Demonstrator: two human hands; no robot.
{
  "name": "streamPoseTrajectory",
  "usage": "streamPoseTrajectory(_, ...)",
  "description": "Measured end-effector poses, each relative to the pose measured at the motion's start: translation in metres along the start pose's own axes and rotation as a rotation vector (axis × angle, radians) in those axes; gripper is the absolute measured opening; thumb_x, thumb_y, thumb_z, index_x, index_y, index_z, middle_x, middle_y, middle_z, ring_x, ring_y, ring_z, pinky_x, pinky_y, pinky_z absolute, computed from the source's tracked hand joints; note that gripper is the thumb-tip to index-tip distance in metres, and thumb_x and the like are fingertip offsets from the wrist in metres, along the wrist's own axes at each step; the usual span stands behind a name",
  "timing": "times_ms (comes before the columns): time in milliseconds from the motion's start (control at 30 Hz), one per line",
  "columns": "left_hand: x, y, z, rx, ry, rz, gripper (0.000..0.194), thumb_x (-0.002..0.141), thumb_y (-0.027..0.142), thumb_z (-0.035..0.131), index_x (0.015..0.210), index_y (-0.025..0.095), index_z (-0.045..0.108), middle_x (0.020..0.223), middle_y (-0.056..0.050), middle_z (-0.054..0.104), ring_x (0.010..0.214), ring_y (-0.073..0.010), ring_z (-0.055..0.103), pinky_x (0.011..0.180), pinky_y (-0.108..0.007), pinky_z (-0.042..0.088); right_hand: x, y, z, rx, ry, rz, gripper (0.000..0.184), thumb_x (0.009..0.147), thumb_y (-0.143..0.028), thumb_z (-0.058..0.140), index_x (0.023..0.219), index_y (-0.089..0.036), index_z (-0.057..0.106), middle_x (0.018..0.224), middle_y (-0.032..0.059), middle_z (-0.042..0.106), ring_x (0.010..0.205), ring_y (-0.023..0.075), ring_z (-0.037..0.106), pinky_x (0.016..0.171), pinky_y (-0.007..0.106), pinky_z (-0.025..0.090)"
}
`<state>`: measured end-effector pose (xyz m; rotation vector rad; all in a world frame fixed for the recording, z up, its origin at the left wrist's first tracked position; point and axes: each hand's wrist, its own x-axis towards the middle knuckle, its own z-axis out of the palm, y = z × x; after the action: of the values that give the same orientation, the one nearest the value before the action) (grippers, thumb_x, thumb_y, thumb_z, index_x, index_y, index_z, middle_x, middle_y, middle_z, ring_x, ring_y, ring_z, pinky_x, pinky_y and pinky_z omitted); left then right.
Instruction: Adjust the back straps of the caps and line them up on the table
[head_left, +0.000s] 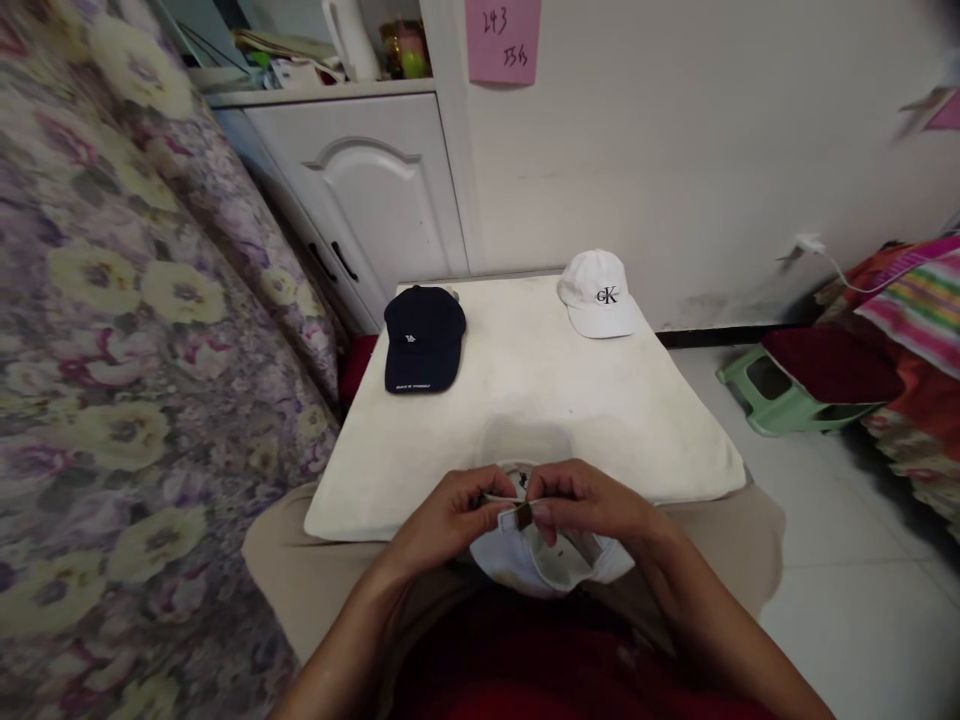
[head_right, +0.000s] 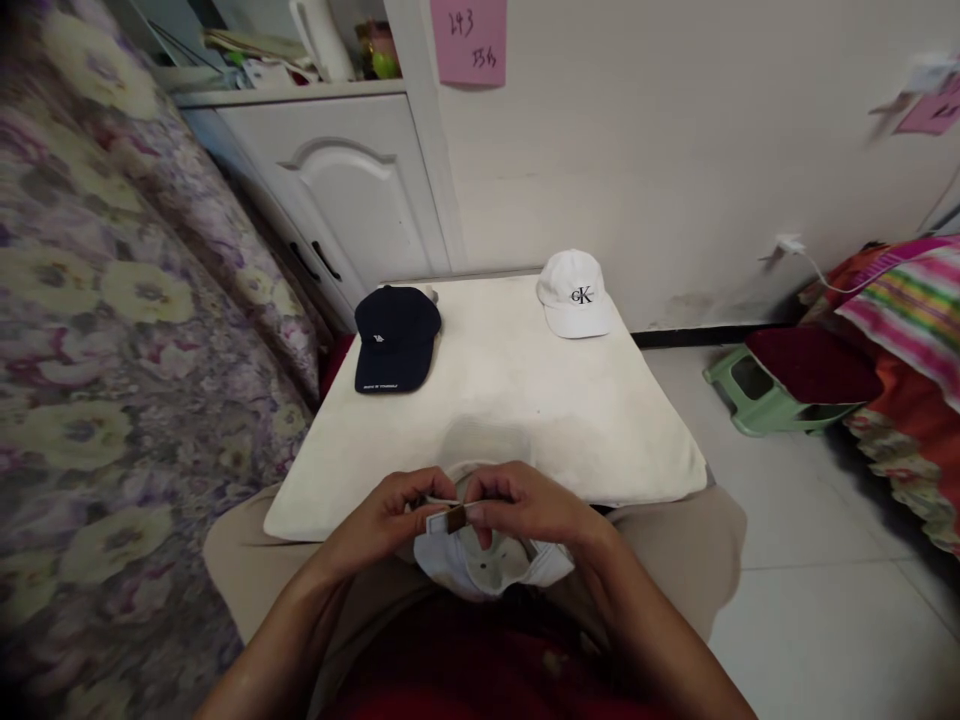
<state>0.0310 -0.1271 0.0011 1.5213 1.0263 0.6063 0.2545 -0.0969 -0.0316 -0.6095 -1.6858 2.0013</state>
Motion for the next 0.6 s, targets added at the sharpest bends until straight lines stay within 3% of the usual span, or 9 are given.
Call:
streamPoseTrajectory(200, -0.001, 0.001, -0.012, 0.122, -0.021, 0.052, 0.038, 0.099, 0.042, 0.041, 0.09, 0.015, 0.067, 0.078, -0.001, 0.058, 0.072, -0.0148, 0.048, 0.066, -0.025, 0.036, -0.005, -0.002, -0.005, 0.002, 0.077, 0.058, 0.024, 0.088, -0.039, 0.066, 0.083, -0.016, 0.06, 0.062, -0.0021, 0.062, 0.047, 0.0062, 0.04, 0.044, 0.018, 0.027)
streamPoseTrajectory(367, 0.006, -0.001, -0.004, 0.075, -0.098, -0.011, 0.022, 0.089, 0.037, 0.059, 0.091, 0.016, 0.066, 0.074, 0.001, 0.057, 0.067, -0.0128, 0.046, 0.061, -0.023, 0.034, -0.008, 0.004, -0.007, 0.01, 0.079, 0.041, 0.026, 0.087, -0.04, 0.067, 0.082, -0.015, 0.061, 0.062, -0.0019, 0.063, 0.046, 0.0061, 0.041, 0.043, 0.017, 0.028)
streamPoseTrajectory(600, 0.009, -0.005, 0.0, -0.008, -0.092, -0.036, 0.014, 0.086, 0.028, 0.062, 0.08, 0.015, 0.063, 0.068, 0.004, 0.052, 0.063, -0.0106, 0.042, 0.058, -0.022, 0.031, -0.019, 0.006, -0.01, 0.035, 0.091, 0.075, 0.029, 0.089, -0.041, 0.066, 0.081, -0.014, 0.06, 0.062, -0.0009, 0.065, 0.044, 0.0054, 0.041, 0.043, 0.017, 0.028)
